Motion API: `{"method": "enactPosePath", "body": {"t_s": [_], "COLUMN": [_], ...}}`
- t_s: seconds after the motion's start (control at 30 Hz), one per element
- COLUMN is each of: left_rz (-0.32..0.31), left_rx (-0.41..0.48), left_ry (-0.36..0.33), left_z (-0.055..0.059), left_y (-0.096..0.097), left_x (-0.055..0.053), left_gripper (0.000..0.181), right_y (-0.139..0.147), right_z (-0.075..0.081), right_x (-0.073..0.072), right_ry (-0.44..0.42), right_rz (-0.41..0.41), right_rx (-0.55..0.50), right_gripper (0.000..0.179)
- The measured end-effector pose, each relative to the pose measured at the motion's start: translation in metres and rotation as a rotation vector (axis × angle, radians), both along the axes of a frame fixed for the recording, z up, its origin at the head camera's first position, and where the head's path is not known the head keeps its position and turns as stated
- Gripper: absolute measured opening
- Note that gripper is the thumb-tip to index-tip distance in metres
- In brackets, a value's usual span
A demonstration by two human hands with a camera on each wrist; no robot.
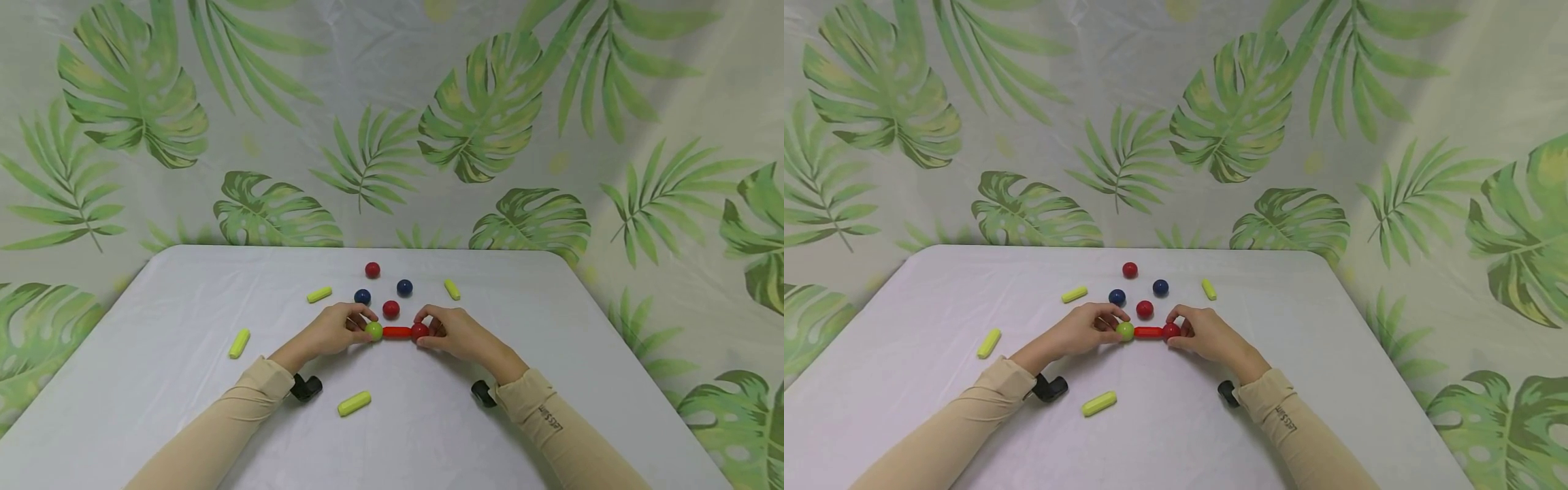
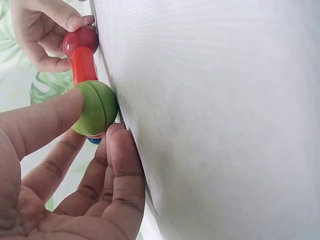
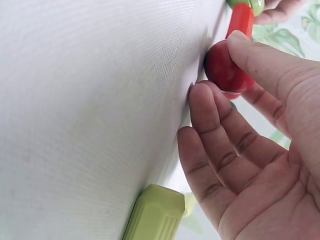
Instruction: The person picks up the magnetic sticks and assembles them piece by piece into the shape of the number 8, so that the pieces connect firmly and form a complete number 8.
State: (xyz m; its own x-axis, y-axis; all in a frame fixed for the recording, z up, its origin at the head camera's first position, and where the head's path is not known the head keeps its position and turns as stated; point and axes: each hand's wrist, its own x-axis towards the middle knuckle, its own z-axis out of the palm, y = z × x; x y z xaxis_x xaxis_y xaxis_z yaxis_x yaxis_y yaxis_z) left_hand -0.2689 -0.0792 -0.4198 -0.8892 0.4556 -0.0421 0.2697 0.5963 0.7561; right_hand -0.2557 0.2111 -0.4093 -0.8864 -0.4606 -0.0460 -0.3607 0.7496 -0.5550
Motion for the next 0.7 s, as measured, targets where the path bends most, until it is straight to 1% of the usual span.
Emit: {"method": "enactPosePath", "body": {"t_s": [0.2,0.37,0.47,0.57,0.7], "left_rz": [0.005,0.003,0.009,0.01,0.01], "left_rx": [0.014,0.035,0.046,0.047,0.048], "left_ry": [-0.008,-0.021,-0.038,-0.041,-0.042], "left_z": [-0.001,-0.001,0.0,0.0,-0.001], "left_y": [0.0,0.0,0.0,-0.001,-0.001], "left_x": [0.0,0.0,0.0,0.0,0.0], "left_gripper": [0.026,0.026,0.026,0.026,0.026], "right_y": [0.0,0.002,0.001,-0.002,-0.01], "right_z": [0.001,0.006,0.011,0.016,0.022], "right_x": [0.001,0.006,0.01,0.014,0.021], "right_ry": [-0.012,-0.004,0.011,0.026,0.048], "right_rz": [-0.01,-0.018,-0.004,0.02,0.058], "right_rx": [0.008,0.009,-0.004,-0.015,-0.003], "right_gripper": [0.038,0.039,0.035,0.031,0.029]}}
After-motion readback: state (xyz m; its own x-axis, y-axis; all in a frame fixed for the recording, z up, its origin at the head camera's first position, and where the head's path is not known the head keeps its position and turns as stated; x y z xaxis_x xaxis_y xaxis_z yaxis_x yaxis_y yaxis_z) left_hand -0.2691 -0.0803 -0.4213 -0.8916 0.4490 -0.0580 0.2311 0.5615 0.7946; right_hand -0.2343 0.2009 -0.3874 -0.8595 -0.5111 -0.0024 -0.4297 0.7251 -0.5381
